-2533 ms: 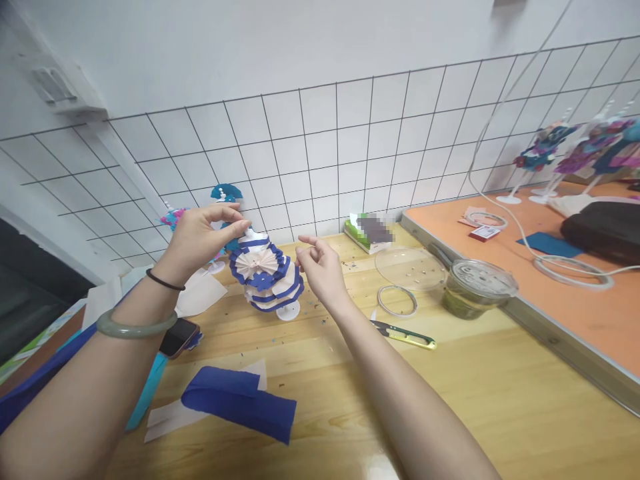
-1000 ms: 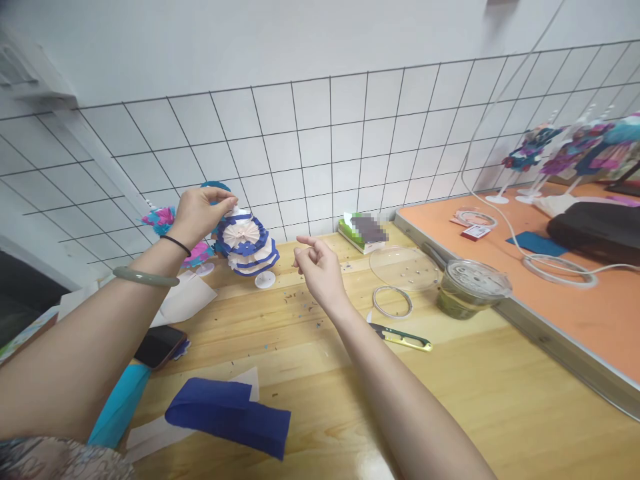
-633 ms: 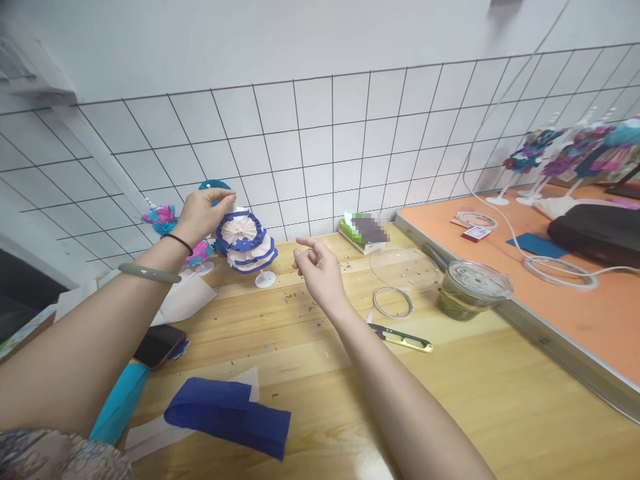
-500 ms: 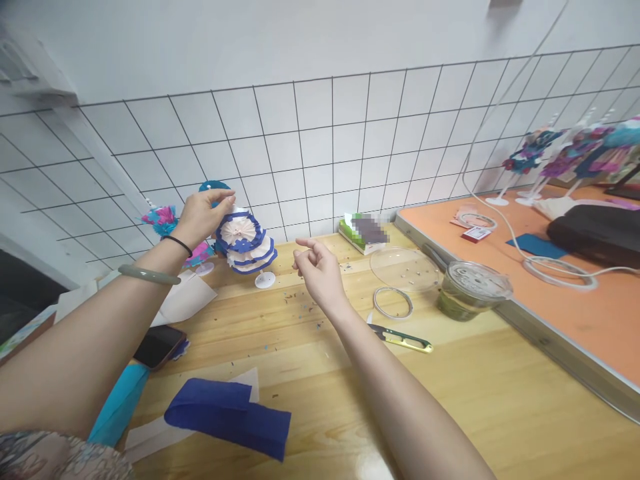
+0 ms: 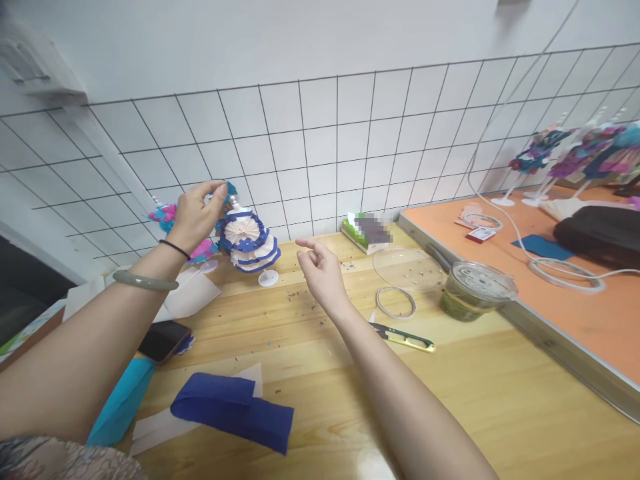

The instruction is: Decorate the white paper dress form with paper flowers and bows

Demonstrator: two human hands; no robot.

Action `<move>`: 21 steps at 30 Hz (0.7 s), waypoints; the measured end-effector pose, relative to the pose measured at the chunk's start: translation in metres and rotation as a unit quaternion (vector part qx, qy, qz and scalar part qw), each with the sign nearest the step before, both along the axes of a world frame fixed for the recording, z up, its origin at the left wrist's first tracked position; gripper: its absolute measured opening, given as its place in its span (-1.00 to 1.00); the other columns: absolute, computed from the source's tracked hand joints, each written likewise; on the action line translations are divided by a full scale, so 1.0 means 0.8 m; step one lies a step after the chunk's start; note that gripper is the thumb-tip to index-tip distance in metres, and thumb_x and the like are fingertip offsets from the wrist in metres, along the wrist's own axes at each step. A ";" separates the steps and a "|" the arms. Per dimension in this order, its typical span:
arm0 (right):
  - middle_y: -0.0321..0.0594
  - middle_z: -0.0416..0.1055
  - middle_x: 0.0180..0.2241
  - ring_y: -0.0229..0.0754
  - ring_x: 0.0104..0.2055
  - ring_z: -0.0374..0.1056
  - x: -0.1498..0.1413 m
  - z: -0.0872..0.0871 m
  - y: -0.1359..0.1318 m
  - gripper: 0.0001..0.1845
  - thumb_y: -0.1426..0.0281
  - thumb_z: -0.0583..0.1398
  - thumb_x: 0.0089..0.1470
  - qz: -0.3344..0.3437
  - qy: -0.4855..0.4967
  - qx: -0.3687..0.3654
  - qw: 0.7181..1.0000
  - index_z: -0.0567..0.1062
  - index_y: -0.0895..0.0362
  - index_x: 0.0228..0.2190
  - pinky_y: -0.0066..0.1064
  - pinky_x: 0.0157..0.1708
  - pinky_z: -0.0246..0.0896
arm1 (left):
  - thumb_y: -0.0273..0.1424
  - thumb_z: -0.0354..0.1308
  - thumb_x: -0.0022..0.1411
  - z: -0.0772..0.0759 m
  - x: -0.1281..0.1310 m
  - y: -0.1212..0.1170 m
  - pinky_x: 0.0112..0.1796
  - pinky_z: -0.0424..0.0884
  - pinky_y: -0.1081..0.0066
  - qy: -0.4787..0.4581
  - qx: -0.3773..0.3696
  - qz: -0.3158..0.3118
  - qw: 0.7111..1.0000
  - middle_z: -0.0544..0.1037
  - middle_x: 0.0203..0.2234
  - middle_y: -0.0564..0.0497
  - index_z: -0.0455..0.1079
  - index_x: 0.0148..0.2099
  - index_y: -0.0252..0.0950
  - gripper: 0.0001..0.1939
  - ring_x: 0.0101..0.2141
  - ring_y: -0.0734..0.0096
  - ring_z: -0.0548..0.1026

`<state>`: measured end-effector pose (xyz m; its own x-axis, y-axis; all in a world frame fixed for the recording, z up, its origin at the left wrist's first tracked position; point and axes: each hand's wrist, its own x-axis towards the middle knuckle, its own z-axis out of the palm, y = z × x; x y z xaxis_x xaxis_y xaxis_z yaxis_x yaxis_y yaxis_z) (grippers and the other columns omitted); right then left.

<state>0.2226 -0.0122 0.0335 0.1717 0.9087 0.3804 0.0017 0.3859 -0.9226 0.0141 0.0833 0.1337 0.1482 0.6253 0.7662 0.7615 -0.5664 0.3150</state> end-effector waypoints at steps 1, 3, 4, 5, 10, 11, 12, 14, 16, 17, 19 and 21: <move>-0.49 -0.02 -0.70 -0.38 -0.66 -0.08 -0.001 0.000 -0.001 -0.69 0.30 0.13 -0.01 0.000 -0.003 -0.003 1.000 0.42 0.15 -0.19 -0.52 -0.65 -0.14 | -0.24 -0.12 0.22 0.000 0.001 -0.010 -0.10 0.24 0.39 -0.008 0.023 0.004 1.000 0.51 -0.24 -0.03 0.41 -0.20 -0.24 -0.68 -0.15 0.33 0.40; -0.49 0.00 -0.72 -0.39 -0.68 -0.09 -0.002 0.001 -0.003 -0.69 0.29 0.15 -0.02 0.001 -0.012 -0.012 1.000 0.44 0.13 -0.21 -0.52 -0.66 -0.15 | -0.26 -0.17 0.25 -0.004 0.005 -0.037 -0.08 0.22 0.36 -0.018 0.066 0.010 0.998 0.50 -0.31 -0.01 0.40 -0.30 -0.23 -0.67 -0.17 0.33 0.40; -0.46 0.06 -0.71 -0.38 -0.67 -0.05 -0.004 0.001 -0.003 -0.71 0.27 0.15 -0.03 0.000 -0.017 -0.014 1.000 0.46 0.13 -0.24 -0.51 -0.65 -0.12 | -0.27 -0.20 0.26 -0.009 0.007 -0.053 -0.07 0.22 0.34 -0.015 0.075 0.008 0.997 0.50 -0.35 -0.01 0.39 -0.35 -0.23 -0.65 -0.17 0.33 0.40; -0.42 0.16 -0.69 -0.36 -0.64 0.03 -0.005 0.001 -0.004 -0.72 0.26 0.16 -0.03 -0.001 -0.023 -0.014 1.000 0.49 0.13 -0.28 -0.50 -0.62 -0.07 | -0.29 -0.21 0.27 -0.016 0.008 -0.069 -0.06 0.21 0.31 -0.007 0.076 0.002 0.997 0.49 -0.38 -0.01 0.37 -0.39 -0.22 -0.64 -0.17 0.33 0.40; -0.32 0.30 -0.63 -0.29 -0.57 0.16 -0.018 -0.002 -0.010 -0.71 0.18 0.17 -0.04 0.014 -0.066 0.004 0.998 0.49 0.15 -0.56 -0.47 -0.56 0.01 | -0.35 -0.15 0.22 -0.066 -0.013 -0.148 -0.05 0.17 0.17 0.094 0.009 -0.091 0.991 0.50 -0.45 -0.01 0.37 -0.44 -0.19 -0.70 -0.17 0.24 0.40; -0.36 0.23 -0.69 -0.32 -0.62 0.10 -0.021 -0.003 -0.012 -0.68 0.17 0.17 -0.05 0.020 -0.079 0.002 0.997 0.46 0.15 -0.60 -0.47 -0.60 -0.04 | -0.37 -0.14 0.21 -0.076 -0.022 -0.162 -0.08 0.18 0.15 0.122 -0.021 -0.110 0.986 0.51 -0.44 -0.01 0.38 -0.41 -0.18 -0.73 -0.19 0.23 0.41; -0.40 0.14 -0.73 -0.34 -0.65 0.04 -0.025 -0.004 -0.014 -0.65 0.15 0.17 -0.05 0.026 -0.091 -0.002 0.995 0.43 0.15 -0.65 -0.48 -0.62 -0.09 | -0.38 -0.14 0.21 -0.087 -0.033 -0.175 -0.11 0.20 0.15 0.151 -0.061 -0.123 0.979 0.51 -0.41 -0.02 0.39 -0.38 -0.18 -0.73 -0.22 0.23 0.41; -0.42 0.04 -0.77 -0.36 -0.68 -0.02 -0.034 -0.007 -0.018 -0.55 0.11 0.14 -0.02 0.039 -0.107 -0.005 0.994 0.37 0.15 -0.73 -0.48 -0.63 -0.12 | -0.39 -0.12 0.21 -0.108 -0.056 -0.201 -0.16 0.26 0.18 0.184 -0.137 -0.137 0.964 0.53 -0.37 -0.02 0.41 -0.30 -0.16 -0.74 -0.24 0.24 0.42; -0.40 0.02 -0.77 -0.35 -0.67 0.01 -0.043 -0.012 -0.023 -0.47 0.09 0.06 0.05 0.056 -0.113 -0.009 0.992 0.36 0.16 -0.76 -0.48 -0.61 -0.10 | -0.31 0.01 0.16 -0.130 -0.077 -0.224 -0.17 0.30 0.21 0.207 -0.180 -0.116 0.955 0.53 -0.29 -0.02 0.40 -0.20 -0.14 -0.80 -0.21 0.22 0.41; -0.39 0.04 -0.77 -0.34 -0.66 0.03 -0.048 -0.015 -0.026 -0.44 0.08 0.01 0.08 0.067 -0.118 -0.013 0.991 0.37 0.16 -0.76 -0.48 -0.60 -0.09 | -0.26 0.07 0.11 -0.141 -0.086 -0.235 -0.16 0.31 0.20 0.220 -0.191 -0.101 0.951 0.52 -0.24 -0.04 0.39 -0.15 -0.14 -0.76 -0.18 0.19 0.41; -0.37 0.07 -0.74 -0.33 -0.64 0.06 -0.058 -0.021 -0.031 -0.42 0.08 -0.05 0.12 0.099 -0.138 -0.026 0.985 0.42 0.16 -0.70 -0.48 -0.59 -0.08 | -0.24 0.13 0.07 -0.164 -0.100 -0.253 -0.13 0.32 0.16 0.250 -0.208 -0.080 0.942 0.49 -0.18 -0.08 0.37 -0.09 -0.15 -0.68 -0.14 0.14 0.39; -0.35 0.12 -0.71 -0.32 -0.62 0.09 -0.067 -0.028 -0.036 -0.43 0.08 -0.08 0.14 0.138 -0.175 -0.034 0.974 0.46 0.16 -0.62 -0.49 -0.59 -0.07 | -0.32 0.11 0.09 -0.185 -0.106 -0.265 -0.14 0.33 0.13 0.268 -0.211 -0.058 0.938 0.47 -0.15 -0.11 0.36 -0.07 -0.16 -0.69 -0.11 0.12 0.38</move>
